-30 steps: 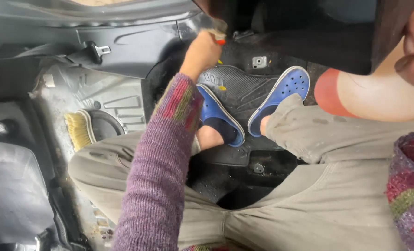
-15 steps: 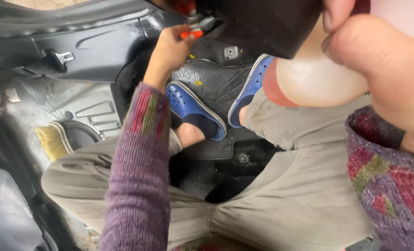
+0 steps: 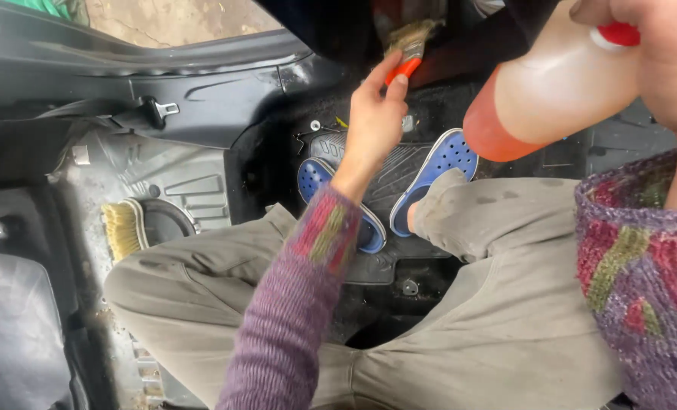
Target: Clean the plastic trim and pillars of a car interior using a brush and spray cleaner.
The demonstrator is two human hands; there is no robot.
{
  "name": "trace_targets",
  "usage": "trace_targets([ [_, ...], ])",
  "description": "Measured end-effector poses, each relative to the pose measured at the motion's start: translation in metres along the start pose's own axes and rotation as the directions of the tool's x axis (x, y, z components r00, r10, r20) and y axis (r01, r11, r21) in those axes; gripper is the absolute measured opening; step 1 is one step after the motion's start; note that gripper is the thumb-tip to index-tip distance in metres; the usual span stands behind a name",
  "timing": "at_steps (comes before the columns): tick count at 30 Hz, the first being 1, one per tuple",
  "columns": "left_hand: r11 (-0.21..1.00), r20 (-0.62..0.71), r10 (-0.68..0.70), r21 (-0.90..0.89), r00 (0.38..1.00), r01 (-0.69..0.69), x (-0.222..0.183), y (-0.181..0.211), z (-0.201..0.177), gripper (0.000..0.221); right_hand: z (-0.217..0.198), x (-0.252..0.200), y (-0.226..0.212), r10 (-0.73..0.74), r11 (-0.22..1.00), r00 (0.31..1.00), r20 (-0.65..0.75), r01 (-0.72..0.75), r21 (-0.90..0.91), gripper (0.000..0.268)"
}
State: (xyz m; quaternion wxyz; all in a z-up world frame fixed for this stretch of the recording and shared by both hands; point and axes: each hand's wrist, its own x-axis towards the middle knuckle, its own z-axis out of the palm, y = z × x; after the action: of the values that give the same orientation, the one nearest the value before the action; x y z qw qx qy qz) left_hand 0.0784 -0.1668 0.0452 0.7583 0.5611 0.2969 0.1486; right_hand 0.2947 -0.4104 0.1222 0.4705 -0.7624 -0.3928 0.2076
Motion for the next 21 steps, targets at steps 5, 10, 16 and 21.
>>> trace_targets([
  [5,0.999,0.073,0.009,-0.042,0.997,-0.006,-0.045,0.144,-0.004,0.036,0.032,0.003,-0.097,0.143,0.976,0.989,-0.039,-0.135,0.173,0.009],
  [10,0.968,-0.123,0.184,-0.148,0.975,-0.201,-0.086,0.210,-0.011,0.021,0.032,-0.011,-0.110,0.028,0.986,0.995,-0.094,-0.012,0.168,0.009],
  [16,1.000,0.014,0.013,-0.002,1.000,-0.013,-0.017,0.074,0.019,0.045,0.034,0.011,-0.093,-0.193,0.981,0.971,-0.140,0.191,-0.028,0.016],
  [21,0.986,0.041,0.118,-0.125,0.992,-0.112,-0.084,0.199,0.006,0.021,0.028,-0.006,-0.064,-0.159,0.985,0.985,-0.074,0.152,-0.081,0.010],
])
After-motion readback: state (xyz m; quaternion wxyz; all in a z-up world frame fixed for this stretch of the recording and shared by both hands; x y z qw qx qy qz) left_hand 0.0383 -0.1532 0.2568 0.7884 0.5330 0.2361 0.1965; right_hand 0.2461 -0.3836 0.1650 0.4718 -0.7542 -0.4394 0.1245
